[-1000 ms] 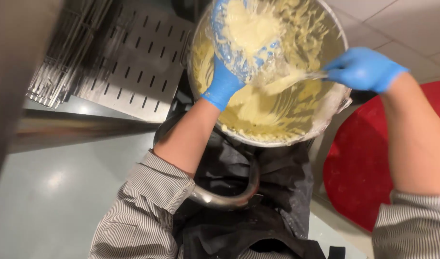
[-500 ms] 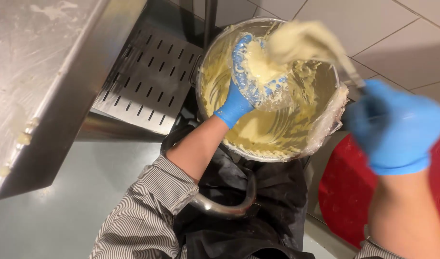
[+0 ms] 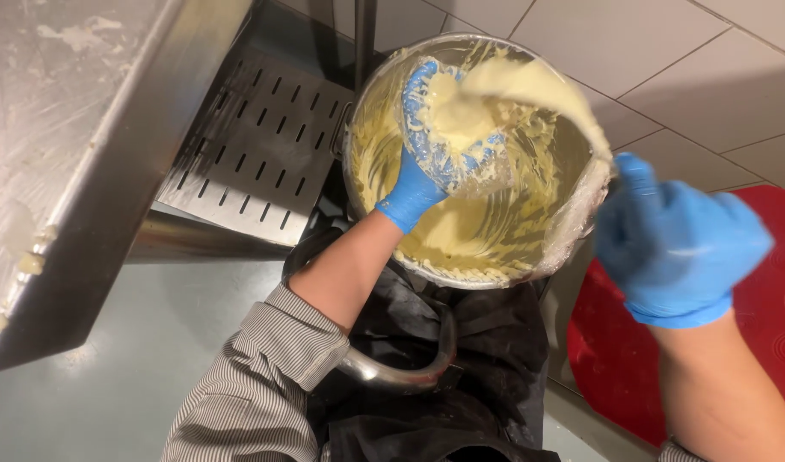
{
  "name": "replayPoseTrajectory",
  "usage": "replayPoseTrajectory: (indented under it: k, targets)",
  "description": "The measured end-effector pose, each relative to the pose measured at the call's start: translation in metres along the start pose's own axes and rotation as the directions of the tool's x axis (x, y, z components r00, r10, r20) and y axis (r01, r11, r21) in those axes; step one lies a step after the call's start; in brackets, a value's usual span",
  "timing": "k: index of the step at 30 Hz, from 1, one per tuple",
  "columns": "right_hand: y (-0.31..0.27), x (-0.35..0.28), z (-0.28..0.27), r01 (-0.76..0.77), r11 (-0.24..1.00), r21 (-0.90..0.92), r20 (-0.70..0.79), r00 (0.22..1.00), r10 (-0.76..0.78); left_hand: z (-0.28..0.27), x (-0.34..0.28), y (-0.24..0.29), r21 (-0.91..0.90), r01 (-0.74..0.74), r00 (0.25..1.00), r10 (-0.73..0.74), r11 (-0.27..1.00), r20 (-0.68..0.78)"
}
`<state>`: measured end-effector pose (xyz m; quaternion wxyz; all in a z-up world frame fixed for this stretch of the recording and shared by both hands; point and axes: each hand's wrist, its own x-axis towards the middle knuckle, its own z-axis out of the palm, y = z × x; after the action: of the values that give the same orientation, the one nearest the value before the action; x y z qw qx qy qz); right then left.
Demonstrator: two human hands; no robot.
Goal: Filling pre-cut buns with cream using a piping bag and refilling the bag.
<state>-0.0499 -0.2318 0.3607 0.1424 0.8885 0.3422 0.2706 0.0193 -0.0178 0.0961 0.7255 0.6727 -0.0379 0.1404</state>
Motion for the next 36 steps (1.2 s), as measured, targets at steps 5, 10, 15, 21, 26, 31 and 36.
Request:
replayPoseTrajectory:
  k: [5,10,15,21,26,31,36]
  targets:
    - [0.008,-0.006,0.014,-0.208,0.902,0.378,0.095,0.978,0.186,0.001,-0.003,0.018,-0.010,-0.091,0.995,0.090,0.996,-0.046]
    - [0.045,0.012,0.050,-0.716,-0.271,0.643,0.764,0.580,0.282,0.001,-0.005,0.006,0.045,-0.057,0.998,0.059,0.997,-0.035]
    - [0.068,0.036,0.087,-0.758,-0.330,0.563,0.826,0.518,0.221,-0.009,-0.001,0.016,0.122,-0.054,0.998,0.057,0.991,-0.022]
    - [0.065,0.037,0.229,-0.715,0.641,0.278,0.860,0.483,0.165,-0.022,-0.002,0.034,0.172,-0.084,0.993,0.097,0.981,-0.070]
    - [0.002,-0.024,0.414,0.049,0.977,0.208,0.920,0.328,-0.212,-0.016,-0.015,-0.020,0.249,-0.084,0.991,0.108,0.965,-0.084]
    - [-0.001,-0.015,0.425,-0.162,0.904,0.396,0.860,0.411,-0.303,-0.008,-0.020,-0.024,-0.160,-0.008,0.996,-0.006,0.987,-0.090]
    - [0.001,-0.006,0.425,-0.335,0.756,0.562,0.789,0.490,-0.369,0.000,-0.019,-0.032,-0.820,0.179,0.962,-0.271,0.543,0.031]
